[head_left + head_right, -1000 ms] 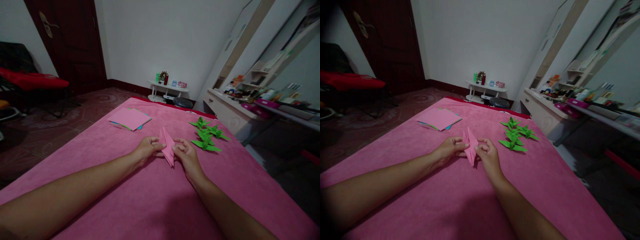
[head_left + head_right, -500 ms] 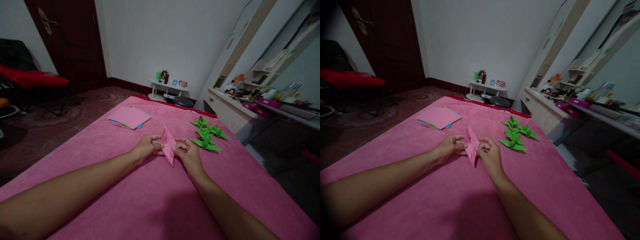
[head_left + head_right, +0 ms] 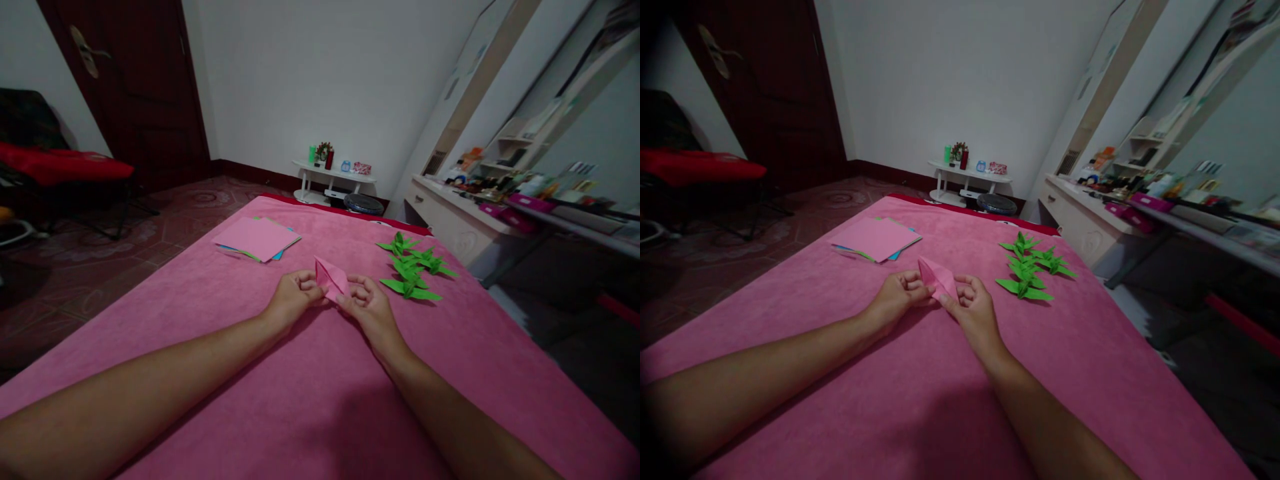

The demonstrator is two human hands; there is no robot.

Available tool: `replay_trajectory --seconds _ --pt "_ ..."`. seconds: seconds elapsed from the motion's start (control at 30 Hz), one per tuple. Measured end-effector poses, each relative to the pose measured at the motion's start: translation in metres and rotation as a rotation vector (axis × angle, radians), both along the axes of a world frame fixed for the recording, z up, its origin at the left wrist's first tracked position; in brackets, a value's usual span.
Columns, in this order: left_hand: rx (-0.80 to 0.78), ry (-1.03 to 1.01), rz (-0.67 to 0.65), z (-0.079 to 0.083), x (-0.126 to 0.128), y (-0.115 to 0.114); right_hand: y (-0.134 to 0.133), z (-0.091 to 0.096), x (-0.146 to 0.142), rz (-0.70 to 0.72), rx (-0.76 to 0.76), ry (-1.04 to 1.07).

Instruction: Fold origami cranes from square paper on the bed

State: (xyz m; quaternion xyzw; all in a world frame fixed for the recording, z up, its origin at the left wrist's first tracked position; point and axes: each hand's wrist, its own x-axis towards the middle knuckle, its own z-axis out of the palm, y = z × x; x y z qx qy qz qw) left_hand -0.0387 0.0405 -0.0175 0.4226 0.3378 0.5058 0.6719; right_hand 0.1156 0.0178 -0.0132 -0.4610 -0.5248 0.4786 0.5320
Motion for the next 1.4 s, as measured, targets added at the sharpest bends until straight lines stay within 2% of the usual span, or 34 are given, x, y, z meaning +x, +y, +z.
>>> replay_trajectory --seconds 0.13,0.3,0.5,0.7,0.87,1.03,1.13,1.23,1.4 --pt "-0.04 -0.056 -0.024 0.0 0.002 -0.002 0.0 -0.001 -0.002 -0.025 -0.007 -0.011" --pt "-0.086 0.0 -0.012 0.0 0.0 -0.001 0.003 -0.001 0.005 -0.049 -0.044 -0.003" --pt "-0.119 -0.031 -0.022 0.004 -0.003 0.001 0.004 0.0 0.007 -0.043 -0.067 0.035" --pt "-0.168 0.048 -0.149 0.007 -0.007 0.002 0.003 0.002 0.006 -0.035 -0.072 0.07" --pt "-0.178 0.026 -0.109 0.008 -0.006 0.001 0.004 -0.001 0.007 -0.023 -0.14 0.114" --pt "-0.153 0.041 -0.182 0.005 -0.006 0.002 0.002 0.002 0.004 -0.013 -0.075 0.063" --pt "-0.123 0.078 -0.197 0.005 -0.007 0.004 0.0 0.008 0.004 0.078 -0.048 0.035" --pt "-0.079 0.132 -0.2 0.005 -0.008 0.006 -0.001 0.013 0.006 0.169 -0.086 0.046" --pt "-0.017 0.175 -0.231 0.004 -0.008 0.006 0.002 0.008 0.012 0.129 -0.134 0.008"
